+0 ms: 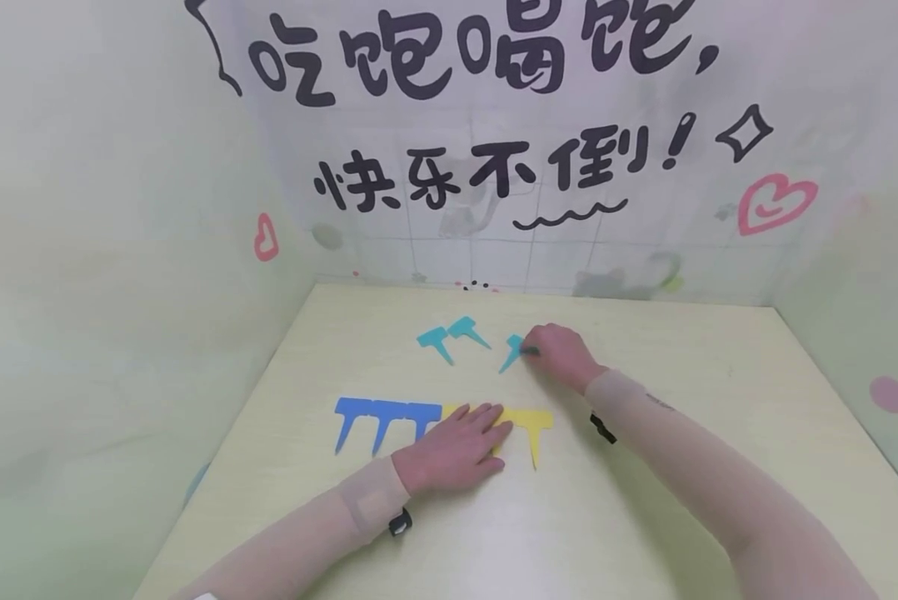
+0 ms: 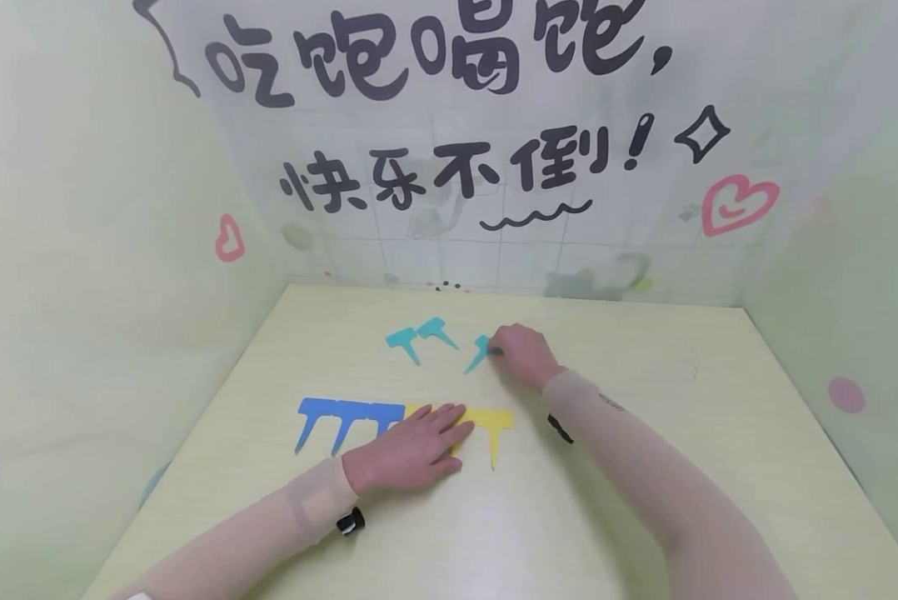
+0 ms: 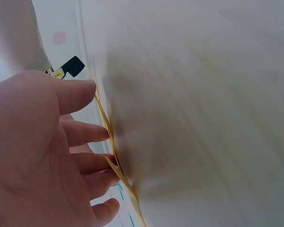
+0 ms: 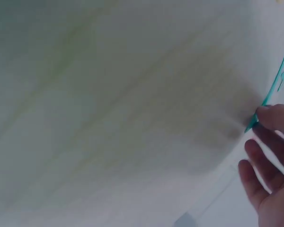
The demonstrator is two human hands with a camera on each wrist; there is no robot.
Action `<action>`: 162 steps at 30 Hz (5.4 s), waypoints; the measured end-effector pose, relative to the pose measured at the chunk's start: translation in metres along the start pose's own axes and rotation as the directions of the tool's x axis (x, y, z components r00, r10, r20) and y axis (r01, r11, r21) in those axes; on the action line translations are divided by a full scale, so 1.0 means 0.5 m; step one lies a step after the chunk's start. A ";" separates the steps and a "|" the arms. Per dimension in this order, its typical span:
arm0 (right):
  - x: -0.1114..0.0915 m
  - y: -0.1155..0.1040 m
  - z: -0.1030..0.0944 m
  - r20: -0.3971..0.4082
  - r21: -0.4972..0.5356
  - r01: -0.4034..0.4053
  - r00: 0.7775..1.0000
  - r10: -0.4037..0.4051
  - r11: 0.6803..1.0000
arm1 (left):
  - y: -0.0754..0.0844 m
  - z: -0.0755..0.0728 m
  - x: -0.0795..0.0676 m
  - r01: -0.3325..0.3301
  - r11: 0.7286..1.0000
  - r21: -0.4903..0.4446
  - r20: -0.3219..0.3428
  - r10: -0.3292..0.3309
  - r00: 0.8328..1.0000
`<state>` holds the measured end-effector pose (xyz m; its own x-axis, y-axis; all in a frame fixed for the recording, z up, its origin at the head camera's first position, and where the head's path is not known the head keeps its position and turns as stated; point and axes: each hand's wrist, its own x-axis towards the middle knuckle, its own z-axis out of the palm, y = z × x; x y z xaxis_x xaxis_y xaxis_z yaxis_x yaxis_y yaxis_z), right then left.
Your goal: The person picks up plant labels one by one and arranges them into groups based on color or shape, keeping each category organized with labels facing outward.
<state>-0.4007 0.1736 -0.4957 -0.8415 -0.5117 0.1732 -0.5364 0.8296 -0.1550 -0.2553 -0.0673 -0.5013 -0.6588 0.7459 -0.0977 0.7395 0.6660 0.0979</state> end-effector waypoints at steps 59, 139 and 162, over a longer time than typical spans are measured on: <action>-0.031 0.035 -0.033 0.133 0.291 -0.110 0.988 0.074 0.950 | -0.010 0.004 -0.005 0.002 1.000 0.018 0.016 -0.002 1.000; -0.235 0.020 -0.045 0.006 0.249 -0.002 1.000 0.001 0.968 | -0.044 -0.017 -0.049 0.053 0.998 -0.037 0.014 -0.053 0.999; 0.106 -0.113 -0.010 0.058 0.249 0.230 0.966 -0.252 0.941 | -0.158 -0.014 -0.189 0.191 0.966 -0.173 -0.061 -0.204 0.977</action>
<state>-0.4145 0.1008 -0.4730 -0.6814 -0.7164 0.1498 -0.7145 0.6067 -0.3484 -0.2522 -0.1904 -0.4926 -0.8028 0.5936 -0.0552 0.5650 0.7871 0.2475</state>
